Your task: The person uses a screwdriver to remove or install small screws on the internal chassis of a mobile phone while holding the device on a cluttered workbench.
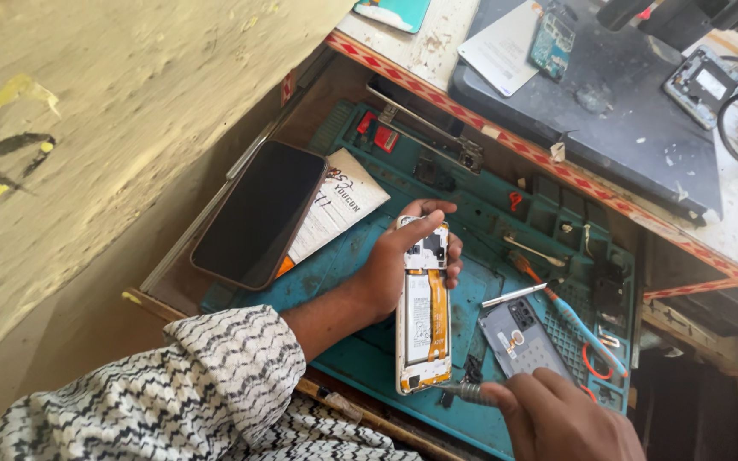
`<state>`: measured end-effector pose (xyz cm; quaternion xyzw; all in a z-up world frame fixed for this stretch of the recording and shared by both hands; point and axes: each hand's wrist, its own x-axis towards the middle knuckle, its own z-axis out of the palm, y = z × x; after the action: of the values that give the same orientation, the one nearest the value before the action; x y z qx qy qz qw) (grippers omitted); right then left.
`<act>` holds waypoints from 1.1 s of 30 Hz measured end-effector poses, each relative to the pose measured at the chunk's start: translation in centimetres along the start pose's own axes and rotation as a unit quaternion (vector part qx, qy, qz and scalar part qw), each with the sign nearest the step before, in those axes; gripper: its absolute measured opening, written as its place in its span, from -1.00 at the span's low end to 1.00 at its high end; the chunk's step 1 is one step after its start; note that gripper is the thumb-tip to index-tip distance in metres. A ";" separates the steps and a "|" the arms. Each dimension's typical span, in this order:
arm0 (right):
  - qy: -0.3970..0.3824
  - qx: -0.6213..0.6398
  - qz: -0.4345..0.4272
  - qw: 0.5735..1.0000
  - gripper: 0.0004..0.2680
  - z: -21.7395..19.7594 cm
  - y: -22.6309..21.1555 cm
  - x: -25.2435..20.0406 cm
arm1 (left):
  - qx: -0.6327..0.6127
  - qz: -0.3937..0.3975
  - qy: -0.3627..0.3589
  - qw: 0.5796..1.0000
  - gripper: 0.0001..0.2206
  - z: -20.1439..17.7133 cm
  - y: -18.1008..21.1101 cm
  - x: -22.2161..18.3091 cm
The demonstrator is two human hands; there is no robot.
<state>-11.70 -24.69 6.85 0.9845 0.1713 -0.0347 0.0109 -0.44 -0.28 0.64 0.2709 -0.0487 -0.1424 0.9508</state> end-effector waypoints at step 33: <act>0.313 0.577 0.001 0.754 -0.83 6.8 5.8 -6.2 | 0.034 -0.016 -0.043 0.998 -0.47 0.5 0.8 -0.1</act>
<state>-15.96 -32.47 0.54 0.7600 0.1117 0.1832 -0.6134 -0.43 0.13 1.47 0.2970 -0.0904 -0.1675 0.9357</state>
